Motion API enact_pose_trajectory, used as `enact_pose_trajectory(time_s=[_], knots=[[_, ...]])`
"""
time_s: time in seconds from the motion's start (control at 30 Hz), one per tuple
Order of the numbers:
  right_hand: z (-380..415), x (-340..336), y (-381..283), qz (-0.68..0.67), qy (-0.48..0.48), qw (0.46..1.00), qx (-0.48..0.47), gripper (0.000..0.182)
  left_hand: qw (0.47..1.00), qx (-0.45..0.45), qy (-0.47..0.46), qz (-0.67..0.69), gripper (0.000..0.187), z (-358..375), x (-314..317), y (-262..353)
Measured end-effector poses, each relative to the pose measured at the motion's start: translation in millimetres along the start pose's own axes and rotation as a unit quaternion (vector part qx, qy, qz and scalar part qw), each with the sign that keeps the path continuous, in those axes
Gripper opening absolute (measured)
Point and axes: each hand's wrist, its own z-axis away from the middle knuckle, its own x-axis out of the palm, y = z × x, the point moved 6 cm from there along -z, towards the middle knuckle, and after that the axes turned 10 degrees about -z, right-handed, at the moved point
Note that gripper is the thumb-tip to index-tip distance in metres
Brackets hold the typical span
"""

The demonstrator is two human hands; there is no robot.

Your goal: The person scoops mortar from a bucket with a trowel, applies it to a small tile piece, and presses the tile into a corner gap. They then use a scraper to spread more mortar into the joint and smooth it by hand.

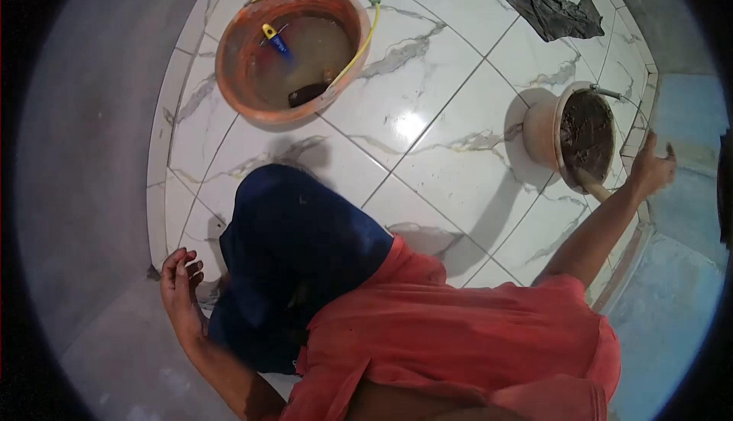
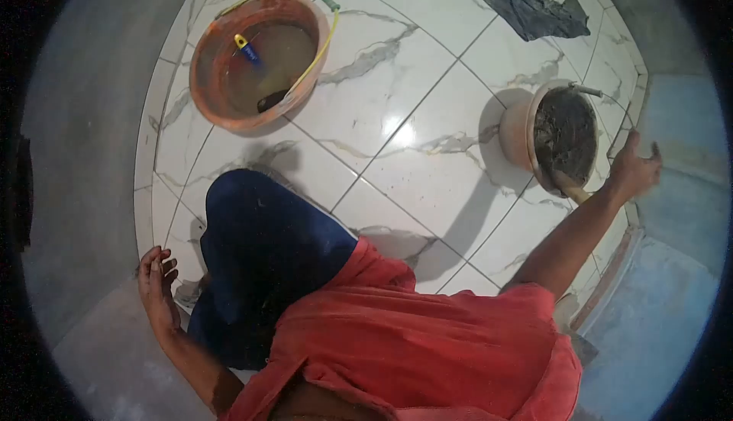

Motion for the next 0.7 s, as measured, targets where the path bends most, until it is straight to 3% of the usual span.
enact_pose_trajectory(time_s=[0.03, 0.1, 0.13, 0.17, 0.23, 0.27, 0.3, 0.37, 0.4, 0.47, 0.5, 0.53, 0.6, 0.67, 0.7], knots=[[3.5, -0.6, -21.9, 0.002, -0.002, 1.0, 0.0, 0.059, 1.0, -0.014, 0.009, -0.004, 0.039, -2.1, 0.6, 1.9], [16.0, 8.1, -78.4, -0.213, 0.015, 0.977, -0.016, 0.059, 0.999, -0.031, 0.032, -0.01, 0.041, -7.4, 5.9, 4.2], [28.0, 39.6, -110.8, -0.371, -0.111, 0.921, 0.04, 0.06, 0.999, -0.042, 0.024, -0.025, 0.042, -13.7, 10.1, 7.2], [44.3, 63.7, -154.3, -0.373, -0.263, 0.886, 0.074, 0.054, 0.997, -0.062, 0.037, -0.041, 0.042, -13.5, 3.3, 5.2], [51.7, 233.1, -159.8, -0.383, -0.4, 0.83, -0.058, 0.052, 0.997, -0.061, 0.012, -0.035, 0.039, -14.4, -1.0, 2.9], [61.3, 326.8, -166.0, -0.423, -0.573, 0.7, 0.052, 0.049, 0.994, -0.055, -0.011, -0.093, 0.037, -13.0, -10.7, -2.3], [77.0, 414.8, -173.4, -0.424, -0.546, 0.705, -0.156, 0.055, 0.994, -0.068, -0.007, -0.085, 0.036, -6.9, -13.0, 0.7], [101.5, 525.0, -186.8, -0.097, -0.493, 0.775, -0.384, 0.057, 0.987, -0.114, -0.008, -0.111, 0.035, 7.5, -30.5, -13.4], [112.3, 546.7, -182.4, 0.076, -0.451, 0.765, -0.454, 0.058, 0.985, -0.137, 0.018, -0.102, 0.035, 18.6, -42.9, -29.2], [124.4, 571.2, -171.4, 0.284, -0.402, 0.677, -0.547, 0.06, 0.986, -0.118, 0.058, -0.1, 0.035, 38.5, -59.7, -55.9], [119.0, 568.4, -172.9, 0.168, -0.413, 0.758, -0.476, 0.065, 0.984, -0.134, 0.067, -0.096, 0.035, 51.7, -64.7, -63.4], [129.4, 569.7, -186.9, 0.164, -0.414, 0.75, -0.489, 0.065, 0.977, -0.159, 0.095, -0.102, 0.036, 64.6, -73.2, -67.0], [126.5, 575.1, -199.2, 0.092, -0.497, 0.765, -0.399, 0.052, 0.967, -0.196, 0.119, -0.109, 0.037, 82.6, -78.8, -62.9], [133.0, 576.7, -184.3, 0.028, -0.574, 0.768, -0.281, 0.05, 0.942, -0.251, 0.175, -0.141, 0.039, 99.9, -89.7, -57.6], [129.1, 614.5, -177.5, 0.022, -0.569, 0.753, -0.328, 0.048, 0.941, -0.255, 0.173, -0.142, 0.039, 105.1, -95.1, -57.8]])
